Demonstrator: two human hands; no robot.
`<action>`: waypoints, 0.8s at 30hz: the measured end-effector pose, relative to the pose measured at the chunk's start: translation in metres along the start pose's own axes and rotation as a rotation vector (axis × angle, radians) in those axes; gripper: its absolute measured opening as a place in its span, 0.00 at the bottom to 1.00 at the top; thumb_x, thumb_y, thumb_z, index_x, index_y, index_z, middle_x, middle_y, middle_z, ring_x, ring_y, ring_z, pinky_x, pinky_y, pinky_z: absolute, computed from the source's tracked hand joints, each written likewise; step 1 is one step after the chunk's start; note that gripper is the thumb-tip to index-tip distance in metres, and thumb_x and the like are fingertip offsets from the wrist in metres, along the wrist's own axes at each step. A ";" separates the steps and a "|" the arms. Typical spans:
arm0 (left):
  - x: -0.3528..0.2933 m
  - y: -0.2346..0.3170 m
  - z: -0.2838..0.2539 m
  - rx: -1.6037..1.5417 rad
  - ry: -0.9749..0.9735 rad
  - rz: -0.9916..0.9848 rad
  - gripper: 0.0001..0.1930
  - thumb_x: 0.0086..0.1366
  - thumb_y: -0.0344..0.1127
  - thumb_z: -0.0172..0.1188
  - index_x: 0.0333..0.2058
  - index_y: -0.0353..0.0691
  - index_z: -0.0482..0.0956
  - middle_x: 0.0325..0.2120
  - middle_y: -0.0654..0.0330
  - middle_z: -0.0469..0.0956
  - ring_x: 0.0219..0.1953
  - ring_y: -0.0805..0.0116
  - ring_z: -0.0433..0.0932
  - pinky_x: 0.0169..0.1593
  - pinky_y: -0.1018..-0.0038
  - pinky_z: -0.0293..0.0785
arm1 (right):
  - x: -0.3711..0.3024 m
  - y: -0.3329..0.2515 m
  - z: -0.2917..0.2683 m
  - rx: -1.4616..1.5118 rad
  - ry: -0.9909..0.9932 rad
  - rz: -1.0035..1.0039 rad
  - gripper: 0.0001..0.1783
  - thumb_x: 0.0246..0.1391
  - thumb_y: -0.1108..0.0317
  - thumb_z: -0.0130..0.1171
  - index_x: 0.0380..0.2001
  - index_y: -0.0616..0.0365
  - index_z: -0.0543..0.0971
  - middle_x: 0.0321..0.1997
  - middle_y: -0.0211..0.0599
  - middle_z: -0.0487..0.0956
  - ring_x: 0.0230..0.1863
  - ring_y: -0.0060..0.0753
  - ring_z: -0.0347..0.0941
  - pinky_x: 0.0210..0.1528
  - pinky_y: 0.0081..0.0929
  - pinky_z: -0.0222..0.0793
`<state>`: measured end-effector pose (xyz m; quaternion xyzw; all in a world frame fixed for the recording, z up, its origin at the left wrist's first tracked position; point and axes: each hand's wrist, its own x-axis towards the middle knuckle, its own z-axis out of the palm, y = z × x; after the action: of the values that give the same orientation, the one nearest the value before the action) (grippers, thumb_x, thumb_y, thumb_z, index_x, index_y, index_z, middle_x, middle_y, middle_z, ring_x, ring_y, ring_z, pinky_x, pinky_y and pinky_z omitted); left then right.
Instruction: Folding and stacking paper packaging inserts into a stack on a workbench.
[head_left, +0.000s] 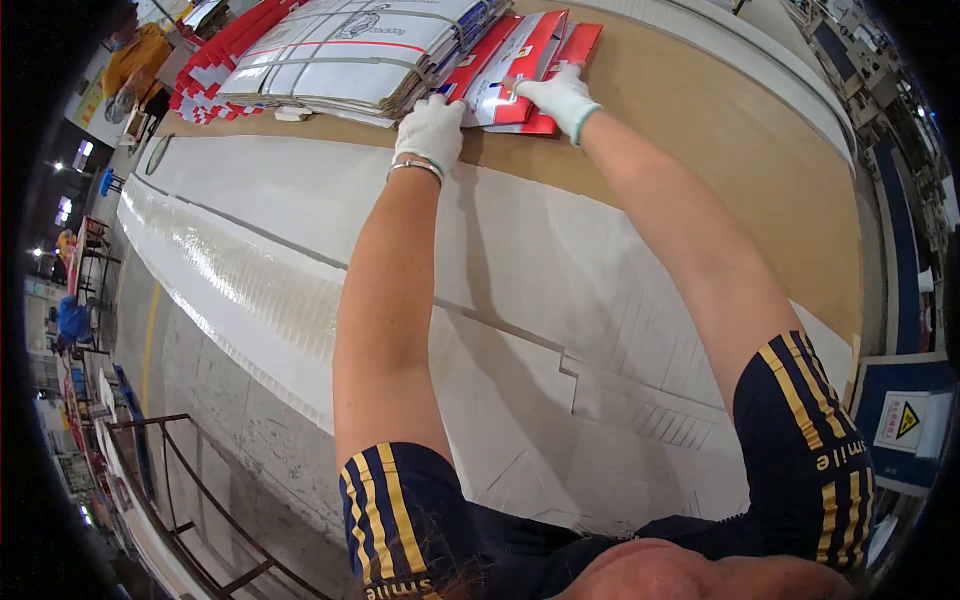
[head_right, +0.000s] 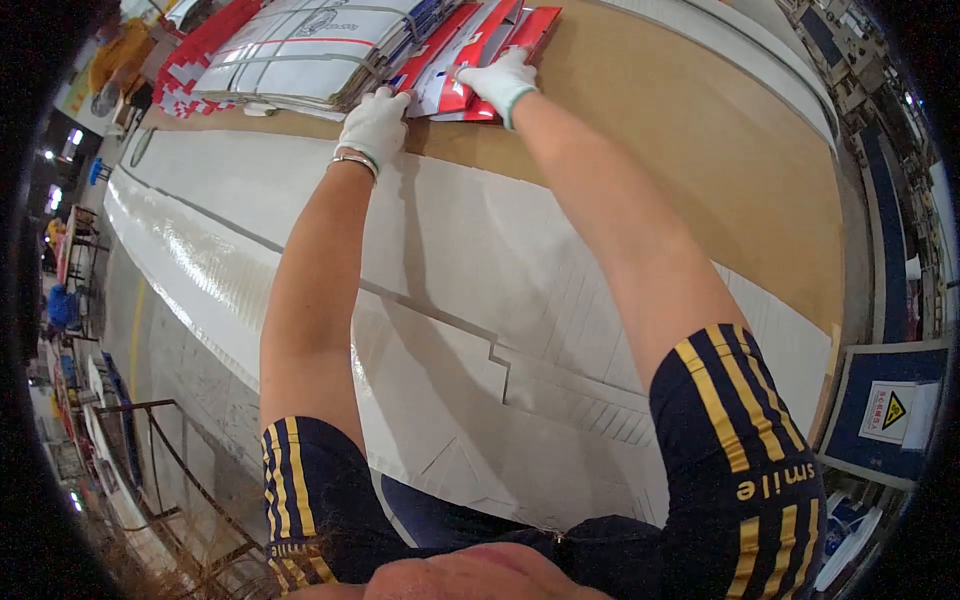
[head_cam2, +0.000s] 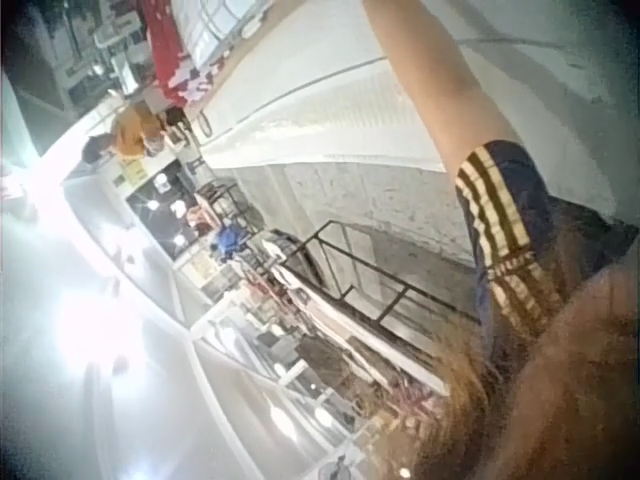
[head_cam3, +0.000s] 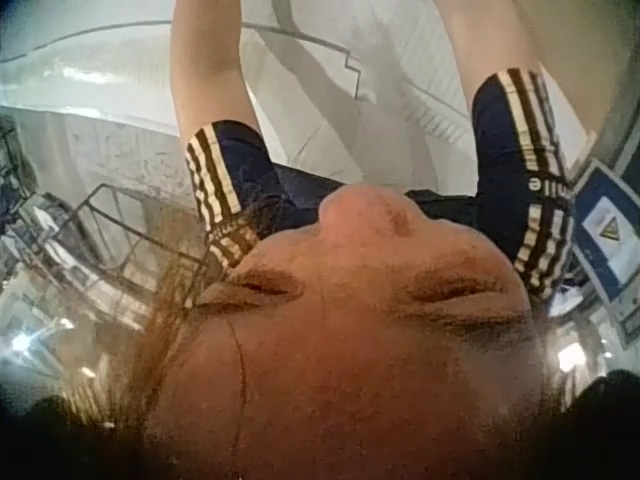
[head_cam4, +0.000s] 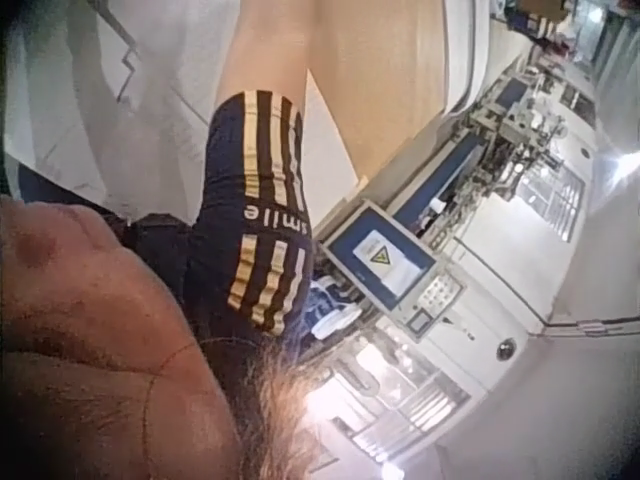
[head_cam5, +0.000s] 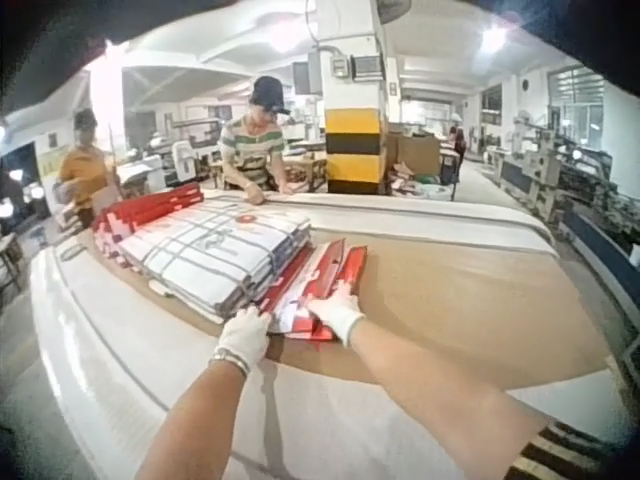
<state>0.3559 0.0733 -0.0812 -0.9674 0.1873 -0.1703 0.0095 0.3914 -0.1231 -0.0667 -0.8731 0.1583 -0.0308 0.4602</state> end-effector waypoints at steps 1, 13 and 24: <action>-0.001 -0.006 0.004 0.026 0.029 0.007 0.10 0.58 0.35 0.54 0.39 0.47 0.76 0.39 0.53 0.74 0.43 0.53 0.75 0.42 0.60 0.76 | -0.005 -0.004 0.005 -0.037 0.001 0.008 0.68 0.32 0.46 0.72 0.67 0.61 0.38 0.64 0.62 0.57 0.64 0.55 0.59 0.62 0.42 0.59; 0.023 -0.002 -0.011 -0.121 0.089 -0.023 0.16 0.57 0.31 0.56 0.45 0.43 0.71 0.30 0.52 0.78 0.34 0.52 0.78 0.37 0.57 0.73 | 0.054 0.049 0.003 0.091 -0.094 -0.215 0.55 0.35 0.63 0.70 0.58 0.79 0.46 0.53 0.58 0.71 0.53 0.47 0.71 0.55 0.33 0.68; -0.019 0.010 -0.020 0.008 0.022 -0.037 0.10 0.60 0.37 0.52 0.37 0.41 0.77 0.33 0.53 0.78 0.37 0.55 0.79 0.39 0.61 0.76 | -0.022 0.026 -0.017 0.357 -0.436 -0.079 0.42 0.55 0.59 0.59 0.66 0.56 0.49 0.48 0.42 0.74 0.43 0.31 0.74 0.42 0.29 0.74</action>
<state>0.3295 0.0719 -0.0695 -0.9686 0.1689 -0.1821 0.0084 0.3602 -0.1436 -0.0758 -0.7696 0.0137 0.1126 0.6284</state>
